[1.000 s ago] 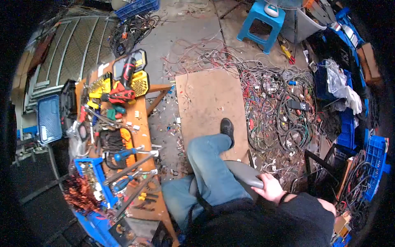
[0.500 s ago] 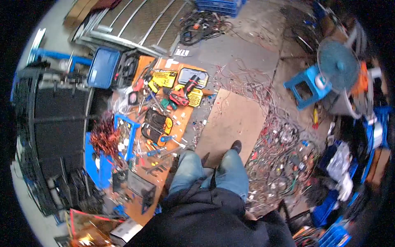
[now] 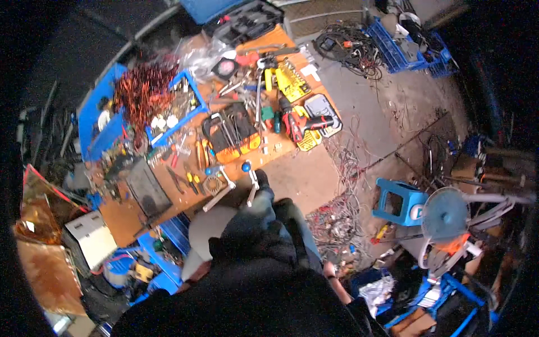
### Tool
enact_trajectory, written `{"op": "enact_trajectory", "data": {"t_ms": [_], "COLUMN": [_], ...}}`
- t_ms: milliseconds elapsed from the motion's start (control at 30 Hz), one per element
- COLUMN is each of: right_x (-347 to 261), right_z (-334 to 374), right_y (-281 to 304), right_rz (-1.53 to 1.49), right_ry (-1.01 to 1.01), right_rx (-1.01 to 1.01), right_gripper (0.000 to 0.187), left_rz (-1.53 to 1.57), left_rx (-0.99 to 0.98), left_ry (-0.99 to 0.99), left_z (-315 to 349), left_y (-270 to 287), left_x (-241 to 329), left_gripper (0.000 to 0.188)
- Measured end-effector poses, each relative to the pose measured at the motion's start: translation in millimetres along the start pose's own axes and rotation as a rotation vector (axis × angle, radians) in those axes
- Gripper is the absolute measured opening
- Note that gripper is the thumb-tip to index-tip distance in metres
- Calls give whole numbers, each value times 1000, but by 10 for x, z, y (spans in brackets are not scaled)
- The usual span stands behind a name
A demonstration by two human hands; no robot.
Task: Disassembling a metal electronic enclosure and searching for parts in a wire pile.
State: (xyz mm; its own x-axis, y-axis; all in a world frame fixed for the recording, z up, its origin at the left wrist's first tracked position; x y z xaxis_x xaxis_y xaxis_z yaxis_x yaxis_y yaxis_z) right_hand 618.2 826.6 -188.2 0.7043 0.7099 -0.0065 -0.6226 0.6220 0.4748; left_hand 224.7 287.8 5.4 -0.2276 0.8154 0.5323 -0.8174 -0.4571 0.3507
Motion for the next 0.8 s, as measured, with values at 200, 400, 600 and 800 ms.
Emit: {"op": "enact_trajectory", "data": {"t_ms": [200,400,600,800], "right_x": [-859,-693,-1388,-2367], "right_z": [11,-332,-758,-1263], "right_y": [2924,4072,4609,4532], "right_rz": [-48,113,384,879], "right_ry": [17,183,569,705], "right_rx": [97,99,-43,-19], "right_gripper": [43,51,50,54], "left_rz": [991,310,210,936], "left_rx": [143,492,873,1163], "left_ry": [456,621,1057,1304], "left_z": [-3,450,1625,1692], "left_y": [-440,-1033,-1763,-2872], "left_x": [-361,-227,325,-344], "left_gripper": [34,40,64,122]}}
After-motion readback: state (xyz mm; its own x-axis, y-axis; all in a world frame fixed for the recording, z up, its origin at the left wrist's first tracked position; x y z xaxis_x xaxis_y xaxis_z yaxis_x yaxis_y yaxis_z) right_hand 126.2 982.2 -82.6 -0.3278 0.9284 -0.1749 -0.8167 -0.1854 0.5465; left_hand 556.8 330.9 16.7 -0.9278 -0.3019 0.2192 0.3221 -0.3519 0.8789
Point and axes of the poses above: each hand's wrist, its own z-axis away from the middle knuckle, its own y-axis out of the back of the hand, x = y × z, the point moved 2 cm from there along -z, towards the middle knuckle, and after that the axes turned 6 degrees about z, right-handed, at the moved point
